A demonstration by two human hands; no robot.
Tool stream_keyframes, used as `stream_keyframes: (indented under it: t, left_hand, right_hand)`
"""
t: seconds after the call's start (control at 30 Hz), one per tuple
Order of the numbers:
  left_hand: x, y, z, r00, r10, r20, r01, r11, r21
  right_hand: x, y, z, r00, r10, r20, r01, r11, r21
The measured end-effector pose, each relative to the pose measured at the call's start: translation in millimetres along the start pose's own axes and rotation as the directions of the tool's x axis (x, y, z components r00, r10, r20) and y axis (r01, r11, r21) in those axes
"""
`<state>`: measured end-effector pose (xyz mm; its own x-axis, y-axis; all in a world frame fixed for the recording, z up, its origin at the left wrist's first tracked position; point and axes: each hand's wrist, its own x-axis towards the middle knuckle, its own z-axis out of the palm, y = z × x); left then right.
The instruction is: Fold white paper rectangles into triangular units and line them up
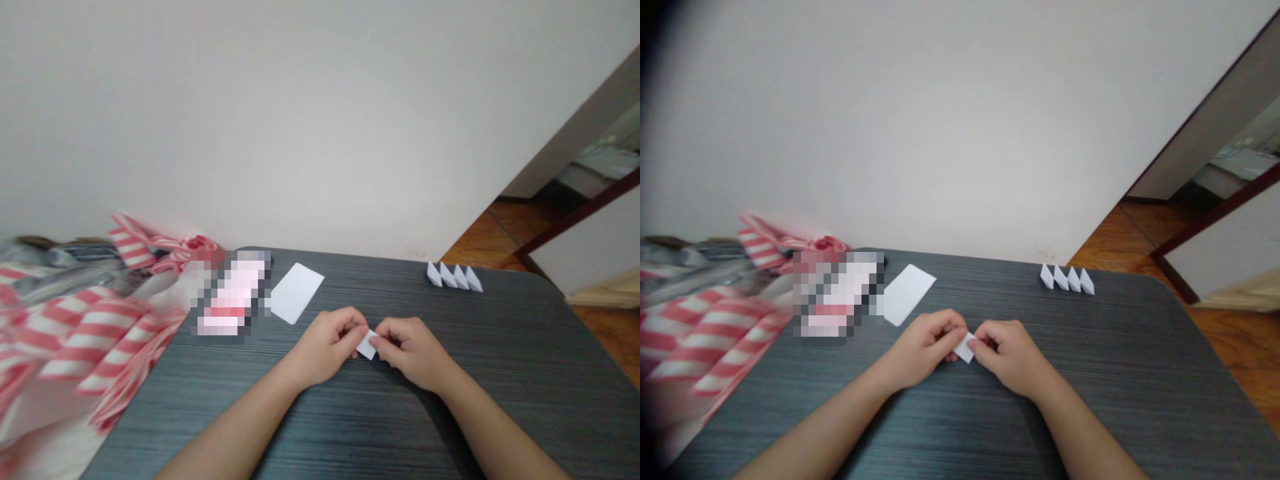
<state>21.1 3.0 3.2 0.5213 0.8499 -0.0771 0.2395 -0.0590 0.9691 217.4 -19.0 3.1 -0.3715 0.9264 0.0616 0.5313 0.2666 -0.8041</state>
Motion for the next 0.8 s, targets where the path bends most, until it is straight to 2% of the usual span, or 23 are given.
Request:
stream_keyframes:
  t: [0.17, 0.6, 0.8]
  left_hand:
    - [-0.6, -0.6, -0.8, 1.0, 0.004, -0.013, -0.004, 0.999, 0.038]
    - [-0.2, -0.6, 0.0, 1.0, 0.005, 0.006, -0.005, 1.0, -0.013]
    - [-0.8, 0.3, -1.7, 0.999, 0.026, 0.024, -0.028, 0.994, 0.106]
  right_hand:
    - [0.6, -0.9, 0.0, 1.0, -0.004, -0.005, 0.004, 1.0, -0.001]
    - [-1.2, -2.5, -1.8, 1.0, -0.013, 0.003, 0.013, 1.0, 0.028]
    - [0.2, -5.2, -2.0, 0.999, -0.041, 0.015, 0.041, 0.999, 0.001]
